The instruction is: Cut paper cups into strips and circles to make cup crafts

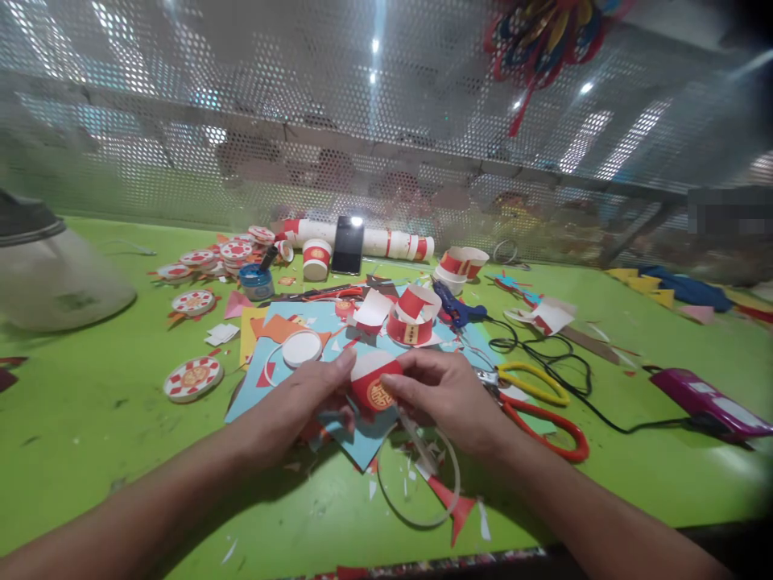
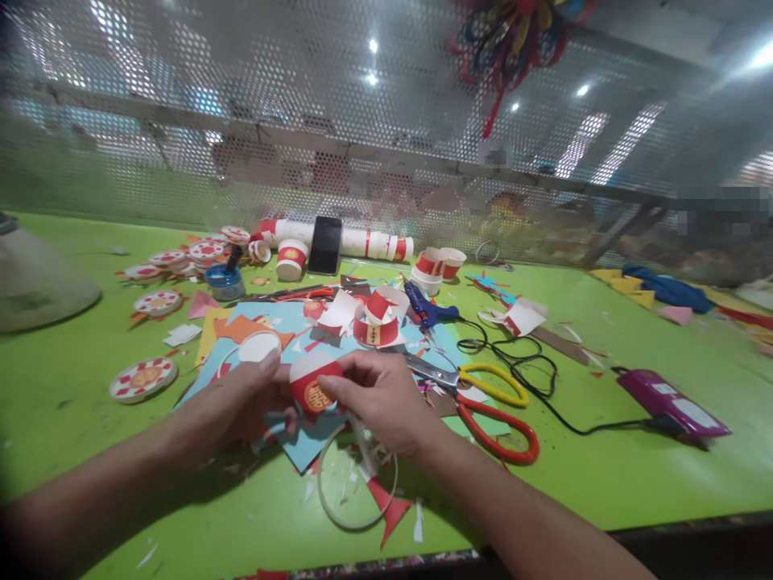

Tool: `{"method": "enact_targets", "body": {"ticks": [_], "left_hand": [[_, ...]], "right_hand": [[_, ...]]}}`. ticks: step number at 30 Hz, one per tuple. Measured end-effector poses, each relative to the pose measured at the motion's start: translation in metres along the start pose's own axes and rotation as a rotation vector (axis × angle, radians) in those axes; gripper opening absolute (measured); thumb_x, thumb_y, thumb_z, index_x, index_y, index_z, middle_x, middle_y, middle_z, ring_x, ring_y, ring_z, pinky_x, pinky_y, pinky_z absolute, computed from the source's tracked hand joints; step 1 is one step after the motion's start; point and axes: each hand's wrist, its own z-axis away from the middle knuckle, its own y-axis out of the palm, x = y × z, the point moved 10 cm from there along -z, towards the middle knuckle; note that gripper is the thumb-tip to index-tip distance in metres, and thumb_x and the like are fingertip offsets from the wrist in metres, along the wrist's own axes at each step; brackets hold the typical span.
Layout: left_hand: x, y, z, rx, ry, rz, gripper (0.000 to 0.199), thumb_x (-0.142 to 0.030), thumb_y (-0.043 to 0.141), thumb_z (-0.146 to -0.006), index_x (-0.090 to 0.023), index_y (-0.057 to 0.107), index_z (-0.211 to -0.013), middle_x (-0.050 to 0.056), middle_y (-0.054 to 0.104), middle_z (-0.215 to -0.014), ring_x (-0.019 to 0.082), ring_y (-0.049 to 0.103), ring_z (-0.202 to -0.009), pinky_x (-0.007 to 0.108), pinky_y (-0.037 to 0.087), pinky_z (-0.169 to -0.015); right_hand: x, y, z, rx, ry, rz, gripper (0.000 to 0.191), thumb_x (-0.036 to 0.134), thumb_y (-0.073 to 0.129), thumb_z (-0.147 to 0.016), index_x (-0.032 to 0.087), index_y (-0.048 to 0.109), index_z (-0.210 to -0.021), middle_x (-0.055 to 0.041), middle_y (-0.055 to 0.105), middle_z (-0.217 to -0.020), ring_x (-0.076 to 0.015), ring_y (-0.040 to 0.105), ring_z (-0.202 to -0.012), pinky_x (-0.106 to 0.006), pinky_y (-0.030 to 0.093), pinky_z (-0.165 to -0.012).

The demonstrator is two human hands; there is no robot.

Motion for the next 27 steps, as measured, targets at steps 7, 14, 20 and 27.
{"method": "enact_targets", "body": {"ticks": [7,14,20,27], "left_hand": [[0.009,-0.005,-0.006,-0.107,-0.047,0.138,0.042,-0.054,0.058,-0.081,-0.015,0.068,-0.069,0.005,0.064,-0.063,0.012,0.053,-0.056,0.023,0.044,-0.053],[0.01,-0.023,-0.005,-0.221,-0.064,0.004,0.028,-0.04,0.069,-0.075,-0.014,0.062,-0.067,-0.001,0.054,-0.055,0.006,0.041,-0.044,0.018,0.03,-0.041],[0.003,-0.037,-0.006,-0.268,-0.004,-0.065,0.023,-0.038,0.069,-0.074,-0.017,0.061,-0.073,0.0,0.057,-0.06,0.009,0.046,-0.048,0.021,0.035,-0.045],[-0.011,-0.024,-0.002,-0.207,0.084,-0.282,0.02,-0.033,0.066,-0.076,-0.017,0.06,-0.066,-0.002,0.05,-0.054,0.009,0.044,-0.048,0.023,0.031,-0.048]], "right_hand": [[-0.015,0.006,-0.003,-0.001,0.1,-0.048,0.028,0.039,0.075,-0.072,0.016,0.062,-0.081,0.0062,0.055,-0.056,-0.0054,0.048,-0.044,-0.017,0.037,-0.044],[0.014,-0.001,-0.003,-0.068,-0.195,0.556,0.026,0.038,0.052,-0.09,0.016,0.065,-0.091,0.0004,0.061,-0.064,-0.0124,0.056,-0.056,-0.023,0.043,-0.052],[0.027,-0.017,0.0,-0.032,-0.241,0.895,0.022,0.032,0.056,-0.087,0.016,0.069,-0.081,-0.0036,0.066,-0.073,-0.0149,0.053,-0.062,-0.027,0.039,-0.061],[0.019,-0.016,0.053,0.098,-0.21,1.233,0.025,0.037,0.061,-0.086,0.016,0.069,-0.097,-0.0087,0.065,-0.084,-0.0231,0.057,-0.08,-0.033,0.042,-0.072]]}}
